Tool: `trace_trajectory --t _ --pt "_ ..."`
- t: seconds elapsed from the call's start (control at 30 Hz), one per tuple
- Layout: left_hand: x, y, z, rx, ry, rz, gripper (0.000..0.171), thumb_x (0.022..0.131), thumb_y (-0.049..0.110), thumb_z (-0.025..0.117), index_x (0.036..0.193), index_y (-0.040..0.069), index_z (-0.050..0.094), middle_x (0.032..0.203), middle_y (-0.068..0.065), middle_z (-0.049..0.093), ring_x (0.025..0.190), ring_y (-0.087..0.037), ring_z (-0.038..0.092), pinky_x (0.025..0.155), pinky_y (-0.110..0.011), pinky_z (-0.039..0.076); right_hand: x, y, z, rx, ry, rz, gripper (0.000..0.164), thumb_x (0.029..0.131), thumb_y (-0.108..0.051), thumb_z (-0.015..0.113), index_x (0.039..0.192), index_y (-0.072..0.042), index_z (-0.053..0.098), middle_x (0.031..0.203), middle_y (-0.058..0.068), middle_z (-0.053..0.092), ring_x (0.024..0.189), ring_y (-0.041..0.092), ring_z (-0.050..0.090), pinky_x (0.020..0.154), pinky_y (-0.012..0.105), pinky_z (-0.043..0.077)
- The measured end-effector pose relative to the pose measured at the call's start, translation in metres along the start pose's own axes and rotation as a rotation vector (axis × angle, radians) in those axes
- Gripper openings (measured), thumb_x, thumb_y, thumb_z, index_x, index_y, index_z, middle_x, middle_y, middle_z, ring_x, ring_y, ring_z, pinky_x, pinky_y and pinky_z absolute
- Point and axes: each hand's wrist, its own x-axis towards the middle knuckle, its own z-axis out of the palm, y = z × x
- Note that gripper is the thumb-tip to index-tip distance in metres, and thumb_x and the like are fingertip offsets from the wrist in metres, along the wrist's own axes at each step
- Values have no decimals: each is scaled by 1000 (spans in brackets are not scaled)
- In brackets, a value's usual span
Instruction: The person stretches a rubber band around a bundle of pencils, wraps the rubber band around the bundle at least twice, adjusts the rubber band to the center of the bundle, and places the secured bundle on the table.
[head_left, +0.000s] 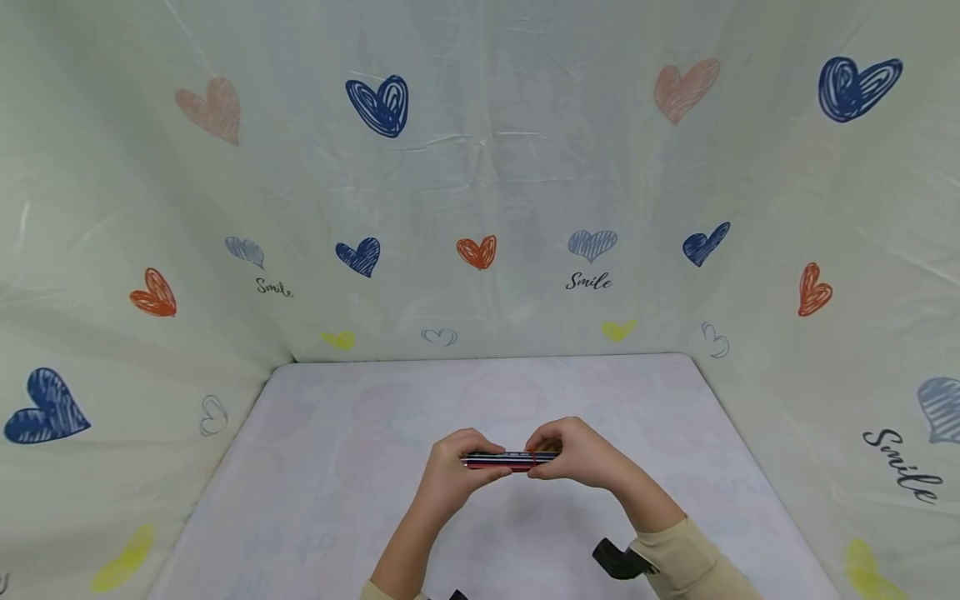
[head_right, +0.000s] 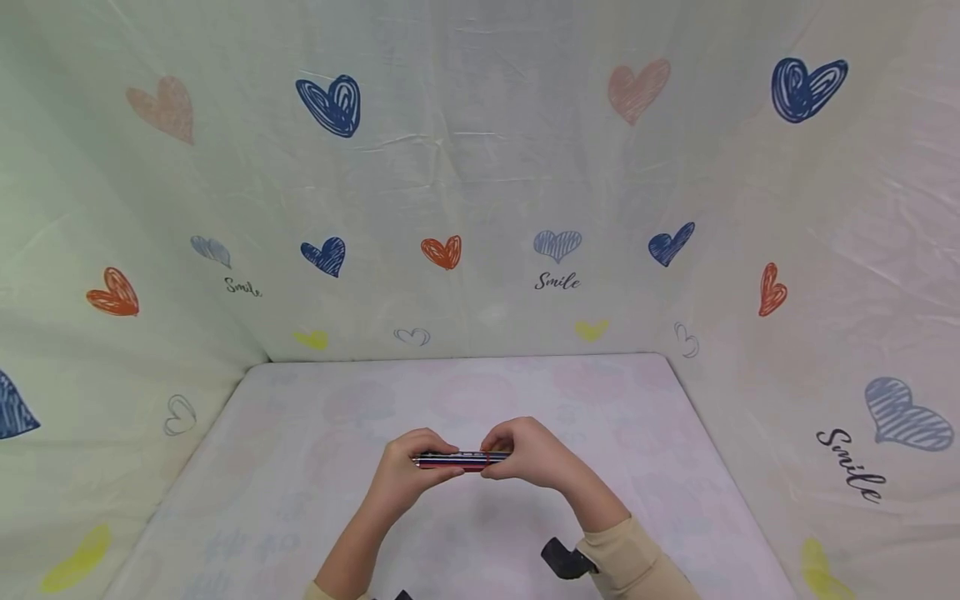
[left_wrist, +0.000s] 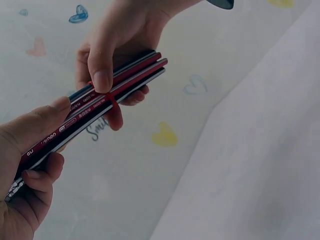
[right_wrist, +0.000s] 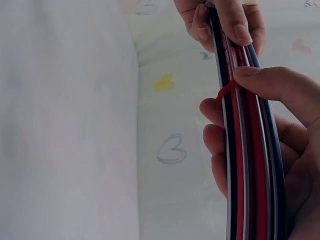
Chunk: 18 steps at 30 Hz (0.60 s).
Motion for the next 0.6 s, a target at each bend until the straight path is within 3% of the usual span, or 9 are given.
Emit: trace_trajectory --t 0.2,0.47,0.6 --pt "0 -2 4 -18 10 43 22 69 16 89 87 11 77 81 8 67 74 -8 62 63 -24 52 1 -2 2 -3 -3 2 14 80 -18 81 93 -16 77 83 -8 71 72 12 62 62 29 52" --pt "0 3 -2 2 -26 -23 22 68 15 89 87 14 78 82 11 67 76 -8 61 66 -25 53 -3 -3 0 72 0 10 30 80 -18 81 106 -8 68 91 -2 71 77 19 65 66 30 53" --pt "0 4 -8 1 -28 -25 23 68 14 89 87 15 78 81 11 67 75 -8 61 65 -25 53 -6 -4 -4 148 1 -2 23 81 -10 79 98 -6 63 95 5 69 77 26 68 66 32 53"
